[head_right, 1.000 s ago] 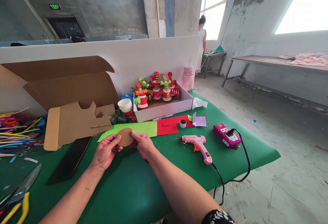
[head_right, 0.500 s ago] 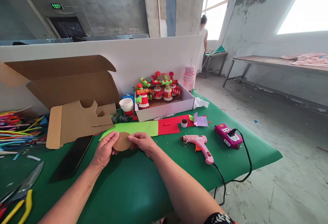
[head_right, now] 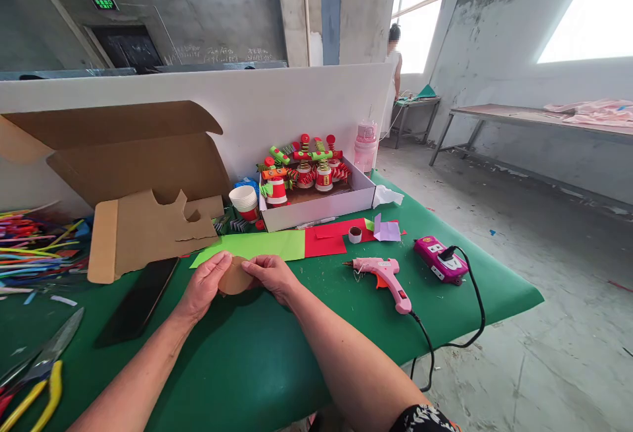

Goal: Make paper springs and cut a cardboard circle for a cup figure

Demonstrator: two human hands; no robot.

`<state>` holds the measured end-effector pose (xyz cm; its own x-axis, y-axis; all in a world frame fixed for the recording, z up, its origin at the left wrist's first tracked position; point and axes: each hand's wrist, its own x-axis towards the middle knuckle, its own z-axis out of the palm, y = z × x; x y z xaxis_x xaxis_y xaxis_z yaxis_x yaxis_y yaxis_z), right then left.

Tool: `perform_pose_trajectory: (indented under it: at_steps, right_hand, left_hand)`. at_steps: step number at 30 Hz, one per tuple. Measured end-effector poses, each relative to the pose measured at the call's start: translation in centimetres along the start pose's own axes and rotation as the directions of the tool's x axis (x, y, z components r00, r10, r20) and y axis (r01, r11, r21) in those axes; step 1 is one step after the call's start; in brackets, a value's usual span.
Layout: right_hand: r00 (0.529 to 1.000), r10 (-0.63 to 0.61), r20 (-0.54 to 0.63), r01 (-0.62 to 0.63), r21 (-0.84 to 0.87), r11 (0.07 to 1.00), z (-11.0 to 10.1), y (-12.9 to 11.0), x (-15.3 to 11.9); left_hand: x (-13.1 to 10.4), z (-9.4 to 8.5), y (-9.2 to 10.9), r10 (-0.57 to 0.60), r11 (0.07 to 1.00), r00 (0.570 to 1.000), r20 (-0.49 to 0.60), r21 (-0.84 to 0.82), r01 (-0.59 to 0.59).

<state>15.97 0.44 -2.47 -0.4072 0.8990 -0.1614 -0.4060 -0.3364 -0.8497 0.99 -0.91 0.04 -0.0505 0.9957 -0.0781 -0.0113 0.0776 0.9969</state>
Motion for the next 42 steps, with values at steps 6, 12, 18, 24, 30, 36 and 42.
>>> perform_pose_trajectory:
  at_steps: [6, 12, 18, 24, 30, 36, 42]
  right_hand:
    - [0.99, -0.088, -0.112, 0.097, 0.076, 0.992, 0.4, 0.1, 0.0]
    - [0.978, -0.149, -0.146, 0.145, -0.037, 0.989, 0.5, 0.0, -0.1]
    - [0.939, -0.274, -0.209, 0.251, -0.131, 0.959, 0.5, -0.1, -0.1]
    - [0.982, -0.178, -0.062, 0.156, -0.264, 0.952, 0.5, 0.1, -0.3]
    - [0.996, -0.083, -0.018, 0.079, -0.176, 0.981, 1.0, 0.4, -0.8]
    - [0.995, -0.094, -0.041, 0.089, -0.119, 0.989, 1.2, 0.5, -0.7]
    - [0.961, -0.218, -0.17, 0.182, -0.204, 0.962, 1.3, 0.6, -0.1]
  left_hand:
    - [-0.3, 0.3, 0.1, 0.022, 0.998, 0.994, 0.11, 0.056, -0.029]
    - [-0.1, 0.0, 0.0, 0.058, 0.951, 0.986, 0.154, 0.294, -0.101]
    - [-0.3, 0.2, 0.2, 0.048, 0.974, 0.972, 0.23, 0.203, -0.096]
    - [-0.4, -0.2, 0.7, 0.05, 0.983, 0.967, 0.249, 0.159, -0.092]
    - [-1.1, 0.5, 0.7, -0.129, 0.983, 0.956, 0.264, -0.092, 0.158]
    - [-1.1, 1.1, 0.5, -0.157, 0.96, 0.96, 0.231, -0.194, 0.204]
    - [-0.9, 1.6, 0.5, -0.161, 0.966, 0.963, 0.214, -0.168, 0.199]
